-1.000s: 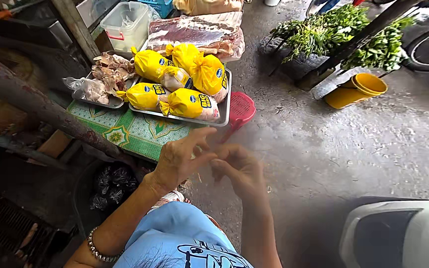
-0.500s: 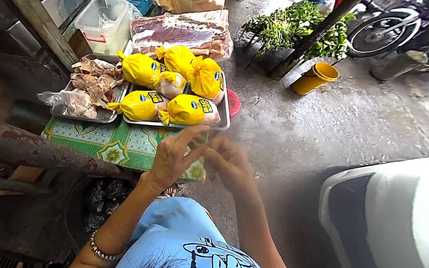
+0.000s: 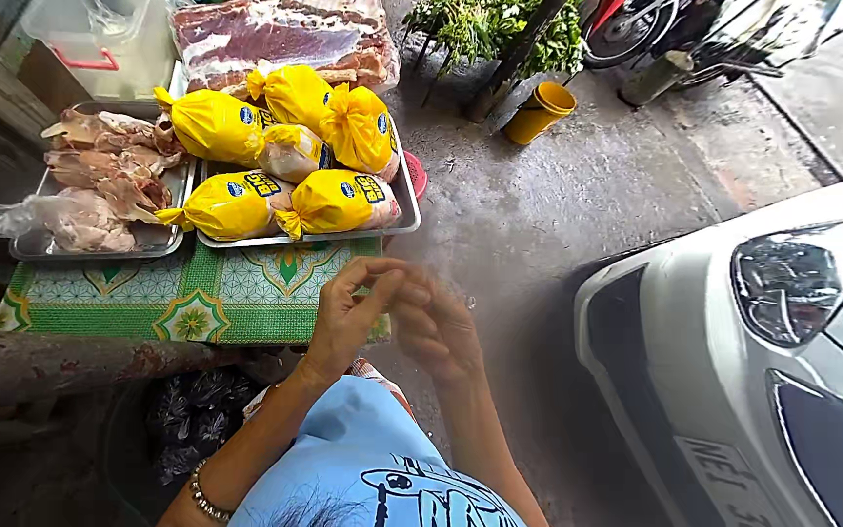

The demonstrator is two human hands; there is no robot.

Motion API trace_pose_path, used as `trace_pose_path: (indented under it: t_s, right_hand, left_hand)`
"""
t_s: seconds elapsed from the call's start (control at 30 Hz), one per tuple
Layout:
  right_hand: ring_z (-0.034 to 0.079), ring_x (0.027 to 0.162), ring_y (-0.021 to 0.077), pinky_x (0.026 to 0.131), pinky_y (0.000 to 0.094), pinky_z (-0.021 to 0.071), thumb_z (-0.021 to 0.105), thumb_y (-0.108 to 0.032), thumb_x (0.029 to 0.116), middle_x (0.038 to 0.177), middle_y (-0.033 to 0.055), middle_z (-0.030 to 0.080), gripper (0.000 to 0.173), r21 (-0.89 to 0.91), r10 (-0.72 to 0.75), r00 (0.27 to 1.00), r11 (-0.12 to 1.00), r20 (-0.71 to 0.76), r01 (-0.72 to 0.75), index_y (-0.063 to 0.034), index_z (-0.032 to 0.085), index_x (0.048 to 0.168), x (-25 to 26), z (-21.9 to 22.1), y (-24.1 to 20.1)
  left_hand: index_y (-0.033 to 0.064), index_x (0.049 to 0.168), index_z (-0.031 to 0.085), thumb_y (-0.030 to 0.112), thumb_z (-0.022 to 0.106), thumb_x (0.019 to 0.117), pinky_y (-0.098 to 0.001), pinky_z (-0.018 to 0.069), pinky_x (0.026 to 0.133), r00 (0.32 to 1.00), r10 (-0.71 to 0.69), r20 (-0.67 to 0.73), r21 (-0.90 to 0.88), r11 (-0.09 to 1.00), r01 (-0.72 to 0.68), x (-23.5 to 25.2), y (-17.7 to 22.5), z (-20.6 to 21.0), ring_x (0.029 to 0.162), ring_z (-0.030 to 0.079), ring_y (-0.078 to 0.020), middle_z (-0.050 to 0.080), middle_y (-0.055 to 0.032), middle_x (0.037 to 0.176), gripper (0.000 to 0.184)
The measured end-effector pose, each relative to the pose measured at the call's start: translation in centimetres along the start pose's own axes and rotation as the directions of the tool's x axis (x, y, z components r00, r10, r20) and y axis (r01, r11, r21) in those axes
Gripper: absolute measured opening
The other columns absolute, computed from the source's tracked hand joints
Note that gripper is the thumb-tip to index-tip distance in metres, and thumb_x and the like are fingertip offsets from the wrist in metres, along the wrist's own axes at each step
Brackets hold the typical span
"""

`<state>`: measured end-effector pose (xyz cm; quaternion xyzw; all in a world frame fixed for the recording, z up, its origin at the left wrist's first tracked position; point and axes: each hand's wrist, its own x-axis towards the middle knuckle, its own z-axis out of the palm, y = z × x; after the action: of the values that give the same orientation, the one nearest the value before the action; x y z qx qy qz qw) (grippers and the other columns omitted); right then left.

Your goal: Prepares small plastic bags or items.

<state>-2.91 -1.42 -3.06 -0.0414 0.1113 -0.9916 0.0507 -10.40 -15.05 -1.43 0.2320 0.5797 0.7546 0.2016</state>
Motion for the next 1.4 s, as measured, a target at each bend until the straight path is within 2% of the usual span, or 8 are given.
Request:
trace_pose_path:
  t_s: [0.23, 0.37, 0.53, 0.77, 1.03, 1.1, 1.23, 1.4]
  right_hand:
    - [0.06, 0.055, 0.0031, 0.048, 0.0144, 0.0486, 0.062, -0.014, 0.0989, 0.079, 0.0003, 0.066, 0.011, -0.018, -0.054, 0.998, 0.998, -0.025, 0.053, -0.0042, 0.068, 0.099, -0.3, 0.6, -0.3]
    - [0.058, 0.052, 0.0023, 0.046, 0.0145, 0.0473, 0.061, -0.015, 0.1004, 0.078, 0.0022, 0.067, 0.017, -0.234, -0.179, 0.98, 0.96, -0.086, 0.155, -0.0012, 0.071, 0.098, -0.8, 1.4, -0.5]
    - [0.054, 0.049, 0.0007, 0.043, 0.0141, 0.0445, 0.059, -0.013, 0.1024, 0.078, 0.0047, 0.069, 0.018, -0.519, -0.364, 0.92, 0.819, -0.143, 0.243, -0.0018, 0.071, 0.097, -1.6, 1.9, -0.7]
    - [0.054, 0.055, -0.0042, 0.049, 0.0114, 0.0435, 0.063, -0.01, 0.1004, 0.083, -0.0009, 0.073, 0.012, -0.953, -0.499, 0.866, 0.264, -0.003, 0.149, -0.0024, 0.072, 0.101, -2.9, 2.2, -2.6]
    - [0.061, 0.066, -0.0042, 0.062, 0.0111, 0.0501, 0.062, -0.015, 0.0984, 0.081, 0.0012, 0.072, 0.019, -0.845, -0.59, 0.771, -0.518, 0.239, -0.134, -0.0006, 0.075, 0.099, -3.3, 2.1, -3.9]
    - [0.059, 0.064, -0.0039, 0.057, 0.011, 0.0491, 0.062, -0.015, 0.0996, 0.086, 0.0002, 0.071, 0.018, -0.932, -0.63, 0.753, -0.357, 0.19, -0.063, 0.0002, 0.071, 0.105, -3.4, 2.1, -4.3]
    - [0.053, 0.056, 0.0, 0.046, 0.0144, 0.0425, 0.064, -0.027, 0.0986, 0.097, 0.0014, 0.069, 0.016, -0.854, -0.479, 0.877, 0.476, -0.051, 0.211, -0.0145, 0.069, 0.107, -3.2, 2.1, -4.9]
    - [0.053, 0.055, 0.0, 0.046, 0.014, 0.0413, 0.064, -0.03, 0.0954, 0.087, -0.0012, 0.067, 0.017, -0.607, -0.365, 0.928, 0.754, -0.071, 0.25, -0.0155, 0.07, 0.09, -2.7, 0.7, -4.6]
  left_hand:
    - [0.0054, 0.104, 0.078, 0.012, 0.069, 0.0965, -0.0233, 0.0605, 0.071, 0.968, 0.233, 0.089, 0.219, 0.944, -0.247, 1.0, 0.7, -0.4, 0.085, 0.07, -0.0086, 0.073, -0.0032, 0.101, 0.013]
    - [-0.0016, 0.103, 0.077, 0.005, 0.068, 0.0947, -0.02, 0.06, 0.07, 0.878, 0.426, 0.218, 0.371, 0.796, -0.479, 1.4, 1.6, -0.5, 0.08, 0.07, -0.0053, 0.075, -0.0073, 0.098, 0.014]
    - [-0.0026, 0.101, 0.076, 0.003, 0.067, 0.0937, -0.02, 0.0596, 0.07, 0.854, 0.422, 0.302, 0.384, 0.766, -0.515, 1.9, 1.6, -0.4, 0.079, 0.07, -0.0054, 0.075, -0.0075, 0.094, 0.014]
    - [0.002, 0.09, 0.076, 0.006, 0.067, 0.0912, -0.0171, 0.056, 0.064, 0.795, 0.431, 0.427, 0.481, 0.636, -0.604, 3.0, 0.8, -0.3, 0.071, 0.067, -0.0036, 0.073, -0.0039, 0.083, 0.011]
    - [0.0056, 0.085, 0.073, 0.009, 0.066, 0.0883, -0.0259, 0.0461, 0.048, 0.781, 0.53, 0.331, 0.675, 0.445, -0.589, 4.0, -1.3, 1.8, 0.059, 0.062, -0.0115, 0.068, -0.0035, 0.074, 0.009]
    - [0.0059, 0.09, 0.074, 0.012, 0.058, 0.0938, -0.0273, 0.0443, 0.048, 0.822, 0.484, 0.301, 0.706, 0.467, -0.533, 4.2, -1.0, 1.6, 0.057, 0.059, -0.0115, 0.065, -0.0019, 0.071, 0.017]
    - [0.0053, 0.086, 0.065, 0.015, 0.04, 0.1017, -0.0276, 0.0424, 0.046, 0.872, 0.394, 0.29, 0.696, 0.539, -0.475, 4.0, -1.0, 1.9, 0.052, 0.056, -0.0113, 0.057, -0.0009, 0.061, 0.031]
    - [0.004, 0.071, 0.061, 0.017, 0.053, 0.1019, -0.0254, 0.0369, 0.043, 0.844, 0.438, 0.31, 0.661, 0.539, -0.522, 3.5, -1.8, 3.0, 0.047, 0.049, -0.0108, 0.051, -0.0023, 0.056, 0.034]
